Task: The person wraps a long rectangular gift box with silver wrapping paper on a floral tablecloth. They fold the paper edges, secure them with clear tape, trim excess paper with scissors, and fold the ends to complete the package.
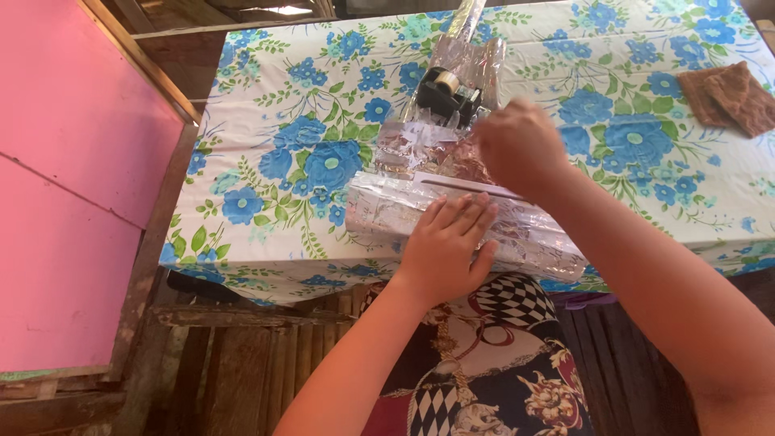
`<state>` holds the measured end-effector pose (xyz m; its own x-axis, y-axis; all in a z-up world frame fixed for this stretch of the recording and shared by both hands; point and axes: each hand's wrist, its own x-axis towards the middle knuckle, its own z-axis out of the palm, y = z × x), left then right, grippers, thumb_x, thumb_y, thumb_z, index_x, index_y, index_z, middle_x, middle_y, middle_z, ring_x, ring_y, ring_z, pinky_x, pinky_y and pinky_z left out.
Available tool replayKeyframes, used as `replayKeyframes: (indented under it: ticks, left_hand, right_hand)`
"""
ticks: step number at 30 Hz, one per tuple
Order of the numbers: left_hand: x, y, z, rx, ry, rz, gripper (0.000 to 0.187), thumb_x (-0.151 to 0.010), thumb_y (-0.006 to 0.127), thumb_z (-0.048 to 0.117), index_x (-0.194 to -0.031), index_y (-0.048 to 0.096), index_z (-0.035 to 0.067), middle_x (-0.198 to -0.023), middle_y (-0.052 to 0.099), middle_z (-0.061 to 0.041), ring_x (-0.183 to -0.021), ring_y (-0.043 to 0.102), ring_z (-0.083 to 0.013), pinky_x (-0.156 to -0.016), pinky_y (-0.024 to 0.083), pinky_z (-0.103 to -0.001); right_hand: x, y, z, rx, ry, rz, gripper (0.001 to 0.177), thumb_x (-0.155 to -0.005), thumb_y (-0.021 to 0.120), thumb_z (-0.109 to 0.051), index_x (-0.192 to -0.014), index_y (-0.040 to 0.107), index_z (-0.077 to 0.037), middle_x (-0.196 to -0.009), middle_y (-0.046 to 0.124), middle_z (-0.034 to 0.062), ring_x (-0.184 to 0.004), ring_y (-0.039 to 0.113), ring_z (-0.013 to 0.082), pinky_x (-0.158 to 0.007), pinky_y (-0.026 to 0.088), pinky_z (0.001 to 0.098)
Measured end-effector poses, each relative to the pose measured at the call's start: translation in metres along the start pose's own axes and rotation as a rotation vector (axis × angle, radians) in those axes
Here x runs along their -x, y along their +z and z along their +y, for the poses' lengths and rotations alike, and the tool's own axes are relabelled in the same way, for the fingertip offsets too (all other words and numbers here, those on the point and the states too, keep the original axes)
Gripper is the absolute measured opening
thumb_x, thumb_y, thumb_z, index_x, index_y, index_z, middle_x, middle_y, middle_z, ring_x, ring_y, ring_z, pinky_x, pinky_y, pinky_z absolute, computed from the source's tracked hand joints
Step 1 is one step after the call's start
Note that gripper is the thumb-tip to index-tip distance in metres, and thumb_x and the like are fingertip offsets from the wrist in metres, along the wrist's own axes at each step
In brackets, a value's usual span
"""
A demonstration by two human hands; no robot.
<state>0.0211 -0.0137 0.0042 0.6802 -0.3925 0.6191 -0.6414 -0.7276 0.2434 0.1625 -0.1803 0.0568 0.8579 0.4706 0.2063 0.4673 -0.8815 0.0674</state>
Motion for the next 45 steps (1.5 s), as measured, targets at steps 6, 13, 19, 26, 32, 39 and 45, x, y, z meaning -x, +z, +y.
replayKeyframes:
  ticks: [6,13,19,26,32,39,45]
  left_hand:
    - [0.003,0.003,0.004,0.040,-0.040,0.002,0.044,-0.100,0.054,0.028,-0.134,0.065,0.002,-0.144,0.063,-0.019,-0.137,0.058,-0.0339,-0.119,0.038,-0.052]
    - [0.002,0.002,0.009,0.047,-0.054,0.036,0.043,-0.098,0.055,0.027,-0.130,0.065,0.000,-0.143,0.063,-0.022,-0.137,0.058,-0.0364,-0.119,0.039,-0.053]
    - [0.003,0.004,0.009,0.064,-0.065,0.022,0.043,-0.097,0.056,0.027,-0.129,0.066,-0.001,-0.135,0.064,-0.025,-0.135,0.058,-0.0387,-0.119,0.040,-0.054]
    - [0.005,0.005,0.013,0.000,-0.061,0.073,0.044,-0.098,0.055,0.027,-0.131,0.065,-0.001,-0.135,0.065,-0.021,-0.133,0.058,-0.0354,-0.120,0.039,-0.055]
    - [0.006,0.000,0.017,-0.019,-0.059,0.075,0.051,-0.097,0.058,0.032,-0.134,0.061,-0.003,-0.136,0.066,-0.020,-0.132,0.058,-0.0335,-0.117,0.041,-0.054]
    - [0.005,-0.007,0.018,-0.002,-0.043,0.036,0.065,-0.085,0.066,0.043,-0.127,0.061,-0.005,-0.133,0.064,-0.022,-0.130,0.055,-0.0363,-0.113,0.039,-0.055]
    - [0.006,-0.004,0.018,-0.107,-0.030,0.029,0.064,-0.091,0.065,0.045,-0.133,0.060,-0.002,-0.137,0.063,-0.019,-0.134,0.053,-0.0329,-0.115,0.039,-0.054]
  right_hand:
    - [-0.042,0.009,0.024,0.002,0.186,-0.160,0.068,-0.072,0.085,-0.059,-0.124,0.073,-0.017,-0.122,0.068,0.0085,-0.130,0.042,0.0352,-0.104,0.028,0.0622]
    - [-0.085,0.037,0.037,-0.015,0.300,-0.509,0.076,-0.069,0.083,-0.066,-0.131,0.071,-0.023,-0.145,0.057,0.0084,-0.149,0.019,0.0464,-0.107,0.009,0.0819]
    - [-0.088,0.050,0.076,0.026,0.375,-0.603,0.079,-0.068,0.091,-0.064,-0.118,0.077,-0.005,-0.125,0.071,0.0196,-0.125,0.058,0.0493,-0.108,0.012,0.0826]
    - [-0.054,0.021,0.063,-0.127,0.329,-0.430,0.027,-0.076,0.076,-0.032,-0.096,0.082,-0.014,-0.095,0.078,0.0089,-0.103,0.070,0.0369,-0.107,0.029,0.0752]
    - [-0.002,-0.043,0.041,-0.333,0.189,-0.376,0.024,-0.077,0.078,-0.031,-0.098,0.083,-0.019,-0.087,0.080,0.0010,-0.081,0.074,0.0221,-0.091,0.055,0.0405]
    - [0.029,-0.072,0.003,-0.479,0.174,-0.529,0.033,-0.087,0.075,-0.017,-0.119,0.080,-0.025,-0.090,0.080,-0.0007,-0.067,0.072,0.0207,-0.071,0.059,0.0410]
    - [0.037,-0.055,0.002,-0.484,-0.068,-0.415,0.015,-0.080,0.079,-0.021,-0.094,0.084,-0.018,-0.105,0.082,-0.0060,-0.083,0.074,0.0131,-0.088,0.053,0.0380]
